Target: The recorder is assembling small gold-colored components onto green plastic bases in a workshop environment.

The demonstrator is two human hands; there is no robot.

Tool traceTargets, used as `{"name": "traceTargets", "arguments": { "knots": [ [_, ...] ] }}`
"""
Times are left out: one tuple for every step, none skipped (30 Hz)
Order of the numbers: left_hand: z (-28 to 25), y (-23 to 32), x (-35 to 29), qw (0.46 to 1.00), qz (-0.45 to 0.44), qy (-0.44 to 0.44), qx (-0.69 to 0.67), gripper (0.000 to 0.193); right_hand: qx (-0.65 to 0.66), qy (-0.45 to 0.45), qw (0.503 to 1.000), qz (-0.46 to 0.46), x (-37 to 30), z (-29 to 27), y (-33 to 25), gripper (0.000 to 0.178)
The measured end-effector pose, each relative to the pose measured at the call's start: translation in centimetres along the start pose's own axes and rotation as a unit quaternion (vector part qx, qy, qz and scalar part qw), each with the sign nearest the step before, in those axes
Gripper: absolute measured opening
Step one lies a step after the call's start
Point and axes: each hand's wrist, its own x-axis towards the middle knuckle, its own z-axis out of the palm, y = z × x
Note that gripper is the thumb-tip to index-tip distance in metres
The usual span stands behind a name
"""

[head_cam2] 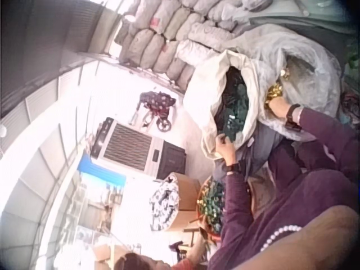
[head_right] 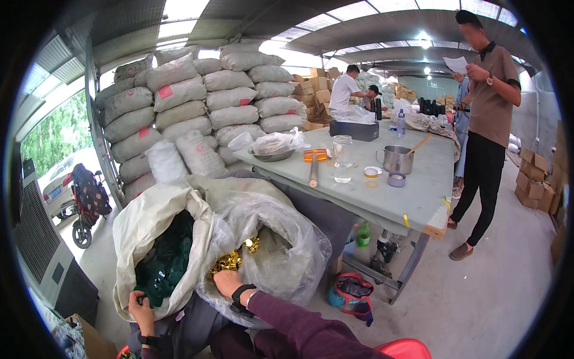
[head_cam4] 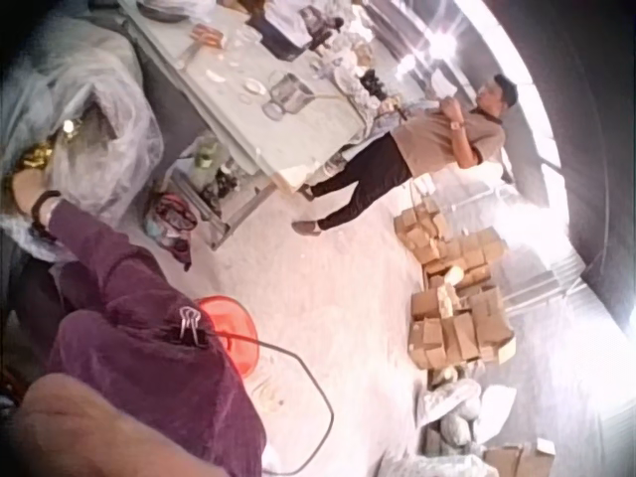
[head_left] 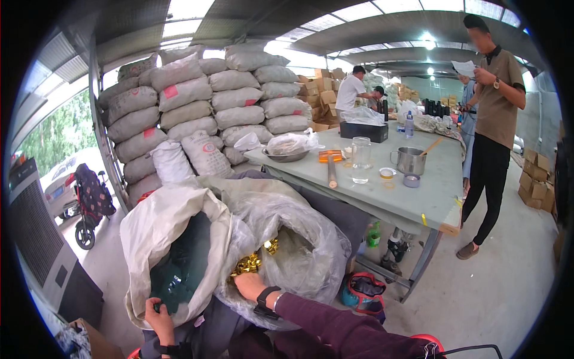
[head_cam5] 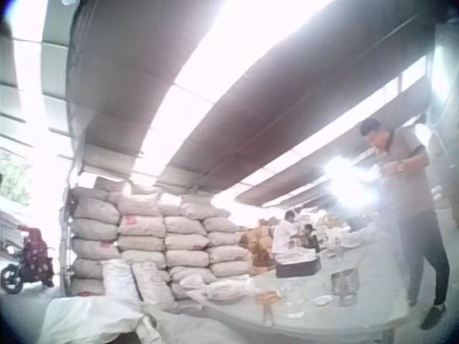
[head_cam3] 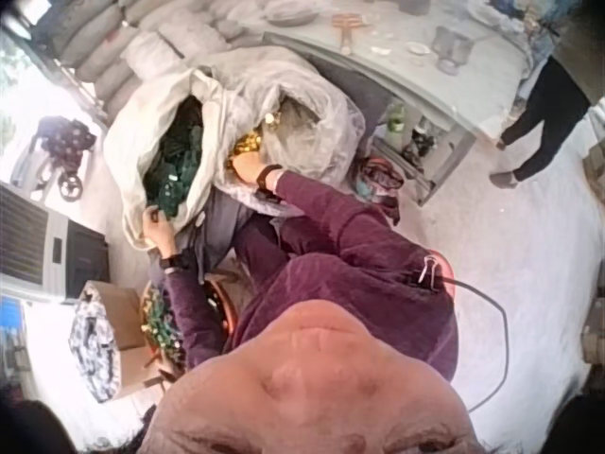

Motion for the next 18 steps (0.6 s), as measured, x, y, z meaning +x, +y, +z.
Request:
{"name": "traceTargets", "arguments": {
  "knots": [
    [0.0, -1.0, -0.2, 1.000, -0.004, 0.007, 0.002, 0.027, -0.015, -0.016, 1.000, -0.020, 0.0, -0.1, -0.1, 0.017],
    [0.5, -2.4, -0.4, 0.999, 0.016, 0.027, -0.043, 0.035, -0.033, -0.028, 0.999, -0.016, 0.2, 0.3, 0.1, 0.018],
    [0.6, -3.7, -0.5, 0.994, 0.036, 0.047, -0.088, 0.044, -0.031, -0.031, 0.999, -0.016, 0.2, 0.8, 0.2, 0.018],
    [0.8, -2.1, -1.4, 0.985, -0.002, 0.026, -0.168, 0.054, -0.020, -0.032, 0.999, -0.018, 0.1, 0.7, 0.5, 0.017],
    [1.1, -1.8, -2.0, 0.985, -0.003, 0.027, -0.169, 0.054, -0.011, -0.030, 0.999, -0.021, 0.2, 0.3, 0.7, 0.016],
    [1.4, -1.5, -2.4, 0.986, 0.024, 0.047, -0.160, 0.054, -0.017, -0.059, 0.998, -0.005, 0.3, 0.2, 0.6, 0.015],
    [1.7, -1.2, -2.8, 0.985, 0.052, 0.069, -0.151, 0.055, -0.018, -0.059, 0.998, -0.006, 0.3, 0.3, 0.8, 0.015],
    [1.0, 0.3, -3.3, 0.990, -0.003, -0.018, -0.140, 0.050, -0.015, -0.038, 0.999, -0.031, 0.1, 0.4, 1.1, 0.015],
    [1.8, -0.4, -3.7, 0.966, -0.086, -0.045, -0.242, 0.039, -0.013, -0.016, 0.998, -0.054, 0.1, 0.5, 1.5, 0.015],
    [2.1, 0.6, -4.1, 0.958, -0.093, -0.062, -0.265, 0.029, -0.012, -0.014, 0.998, -0.053, 0.4, 0.4, 1.8, 0.015],
    [2.4, 1.7, -5.0, 0.948, -0.105, -0.078, -0.289, 0.019, -0.011, -0.034, 0.997, -0.070, 0.4, 0.5, 2.0, 0.014],
    [2.8, 3.1, -5.7, 0.938, -0.131, -0.078, -0.311, 0.018, -0.011, -0.053, 0.995, -0.087, 0.2, 0.5, 2.2, 0.014],
    [3.0, 4.0, -6.4, 0.927, -0.157, -0.075, -0.333, 0.016, -0.010, -0.055, 0.995, -0.088, -0.2, 0.1, 1.9, 0.014],
    [3.4, 4.4, -6.7, 0.919, -0.162, -0.086, -0.348, 0.017, 0.004, -0.046, 0.996, -0.075, -0.5, -0.8, 1.6, 0.013],
    [3.6, 5.1, -7.2, 0.919, -0.162, -0.086, -0.348, 0.017, 0.019, -0.038, 0.997, -0.062, -0.8, -1.5, 1.3, 0.013],
    [3.4, 6.4, -8.0, 0.900, -0.192, -0.108, -0.377, 0.019, 0.021, -0.042, 0.997, -0.065, -1.0, -1.3, 1.4, 0.013],
    [3.1, 7.0, -8.6, 0.877, -0.224, -0.127, -0.405, 0.021, 0.044, -0.012, 0.996, -0.071, -1.1, -1.0, 1.4, 0.013],
    [3.0, 6.6, -8.8, 0.869, -0.235, -0.137, -0.413, 0.026, 0.069, 0.016, 0.994, -0.078, -1.4, -0.6, 1.2, 0.013]
  ]
}}
